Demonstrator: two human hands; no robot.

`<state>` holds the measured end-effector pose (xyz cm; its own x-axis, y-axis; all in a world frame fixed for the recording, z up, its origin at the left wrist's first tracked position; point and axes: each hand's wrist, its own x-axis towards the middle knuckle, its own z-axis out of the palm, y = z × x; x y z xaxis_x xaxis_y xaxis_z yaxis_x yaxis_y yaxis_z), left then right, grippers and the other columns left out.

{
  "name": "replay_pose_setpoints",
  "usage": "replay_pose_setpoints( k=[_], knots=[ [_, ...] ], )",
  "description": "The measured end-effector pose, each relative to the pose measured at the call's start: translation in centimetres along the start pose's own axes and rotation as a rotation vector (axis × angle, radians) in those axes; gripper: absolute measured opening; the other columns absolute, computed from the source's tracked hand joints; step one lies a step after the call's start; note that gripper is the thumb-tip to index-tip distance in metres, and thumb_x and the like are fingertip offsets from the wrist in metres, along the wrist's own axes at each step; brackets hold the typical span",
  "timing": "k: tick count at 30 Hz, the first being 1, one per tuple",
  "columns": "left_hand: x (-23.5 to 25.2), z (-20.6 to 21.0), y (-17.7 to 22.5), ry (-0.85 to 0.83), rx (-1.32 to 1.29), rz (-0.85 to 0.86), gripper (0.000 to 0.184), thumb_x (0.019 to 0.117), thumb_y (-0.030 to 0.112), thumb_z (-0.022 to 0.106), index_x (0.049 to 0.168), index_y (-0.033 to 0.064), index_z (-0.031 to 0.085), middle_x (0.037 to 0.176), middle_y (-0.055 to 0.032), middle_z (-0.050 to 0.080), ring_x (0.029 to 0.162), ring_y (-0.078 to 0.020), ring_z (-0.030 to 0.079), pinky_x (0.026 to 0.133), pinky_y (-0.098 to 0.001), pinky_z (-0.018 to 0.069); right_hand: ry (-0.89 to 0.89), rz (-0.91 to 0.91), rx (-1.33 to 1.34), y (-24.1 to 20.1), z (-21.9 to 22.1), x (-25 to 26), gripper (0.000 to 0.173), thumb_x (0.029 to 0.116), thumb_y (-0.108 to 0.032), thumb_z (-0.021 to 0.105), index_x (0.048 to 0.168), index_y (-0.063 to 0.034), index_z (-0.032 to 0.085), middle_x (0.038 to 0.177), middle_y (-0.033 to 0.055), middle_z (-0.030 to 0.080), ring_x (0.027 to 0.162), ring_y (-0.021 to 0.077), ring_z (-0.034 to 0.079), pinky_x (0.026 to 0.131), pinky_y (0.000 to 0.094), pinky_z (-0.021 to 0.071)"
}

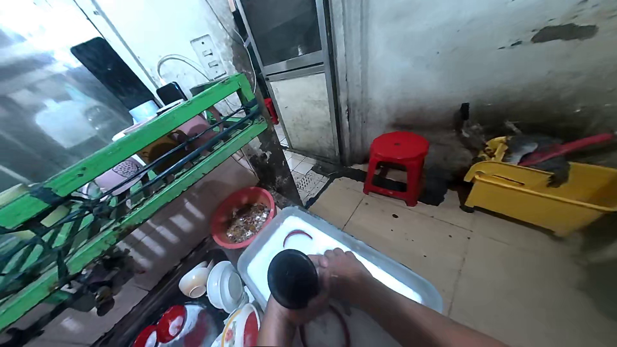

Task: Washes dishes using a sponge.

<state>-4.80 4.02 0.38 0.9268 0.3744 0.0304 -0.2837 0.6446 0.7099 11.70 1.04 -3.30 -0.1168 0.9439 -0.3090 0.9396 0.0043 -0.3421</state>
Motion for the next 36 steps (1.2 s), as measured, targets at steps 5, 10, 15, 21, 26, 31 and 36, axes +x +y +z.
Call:
replay_pose_setpoints(
  k=[5, 10, 15, 21, 26, 31, 36],
  knots=[
    [-5.7, -2.0, 2.1, 0.234, -0.217, 0.252, 0.032, 0.0965, 0.04, 0.061, 0.113, 0.0147, 0.073, 0.093, -0.0062, 0.072, 0.068, -0.0133, 0.066, 0.056, -0.0252, 0.0532, 0.014, -0.021, 0.046, 0.0, 0.1, -0.6, 0.076, 0.085, -0.032, 0.076, 0.149, -0.0027, 0.046, 0.147, 0.0247, 0.051, 0.136, 0.0463, 0.047, 0.106, 0.0676, 0.0387],
    [-18.6, -4.9, 2.3, 1.117, -0.383, 0.872, 0.047, 0.1077, 0.045, 0.029, 0.093, 0.0127, 0.06, 0.074, -0.0031, 0.064, 0.059, -0.0113, 0.061, 0.054, -0.025, 0.0534, -0.016, -0.003, 0.075, -0.2, 0.1, -0.4, 0.058, 0.0951, -0.013, 0.062, 0.149, -0.004, 0.045, 0.146, 0.0238, 0.053, 0.134, 0.0452, 0.051, 0.107, 0.0624, 0.0428],
    [-21.7, -4.3, 0.9, 1.455, -0.289, 1.001, 0.048, 0.1105, 0.04, 0.021, 0.14, 0.0034, 0.034, 0.121, -0.0128, 0.06, 0.103, -0.0201, 0.065, 0.086, -0.037, 0.0558, -0.096, 0.003, 0.06, -0.9, -0.6, 0.0, 0.053, 0.0963, -0.016, 0.062, 0.146, -0.0044, 0.047, 0.143, 0.0238, 0.055, 0.132, 0.0442, 0.053, 0.105, 0.0621, 0.0452],
    [-6.3, 1.9, 1.8, 1.186, 0.486, 0.455, 0.044, 0.1104, 0.017, 0.029, 0.143, -0.0087, 0.043, 0.134, -0.0205, 0.059, 0.115, -0.025, 0.064, 0.095, -0.0403, 0.0541, -0.128, 0.118, 0.285, -0.5, -3.1, -0.4, 0.057, 0.0944, -0.023, 0.066, 0.146, -0.0073, 0.048, 0.131, 0.0249, 0.063, 0.122, 0.044, 0.061, 0.101, 0.0634, 0.0471],
    [1.8, -0.8, -0.5, 0.865, 1.6, -0.639, 0.079, 0.1025, 0.036, 0.057, 0.159, -0.0048, 0.021, 0.168, -0.0267, 0.01, 0.156, -0.0408, 0.012, 0.125, -0.0574, 0.0175, -0.031, 0.038, 0.329, 0.5, -4.5, -2.7, 0.06, 0.097, -0.029, 0.066, 0.15, -0.0103, 0.046, 0.139, 0.0196, 0.061, 0.127, 0.0392, 0.059, 0.104, 0.0619, 0.0468],
    [3.6, -1.9, -3.4, 0.86, 1.722, -0.879, 0.049, 0.1026, 0.017, 0.051, 0.147, -0.0044, 0.047, 0.165, -0.0277, 0.02, 0.152, -0.0424, 0.026, 0.12, -0.0535, 0.0328, -0.013, -0.092, 0.18, 3.1, -2.6, -5.1, 0.054, 0.092, -0.039, 0.07, 0.133, -0.0058, 0.062, 0.134, 0.0216, 0.062, 0.128, 0.0437, 0.056, 0.101, 0.063, 0.0488],
    [2.5, -2.3, -2.1, 1.165, 1.37, -0.448, 0.04, 0.1086, 0.02, 0.044, 0.134, -0.008, 0.058, 0.135, -0.0272, 0.06, 0.129, -0.0369, 0.057, 0.11, -0.0499, 0.0441, -0.242, -0.001, 0.329, 3.3, -3.7, -4.6, 0.056, 0.0908, -0.028, 0.072, 0.138, -0.0036, 0.057, 0.133, 0.0228, 0.062, 0.125, 0.0416, 0.059, 0.101, 0.0643, 0.0465]
  ],
)
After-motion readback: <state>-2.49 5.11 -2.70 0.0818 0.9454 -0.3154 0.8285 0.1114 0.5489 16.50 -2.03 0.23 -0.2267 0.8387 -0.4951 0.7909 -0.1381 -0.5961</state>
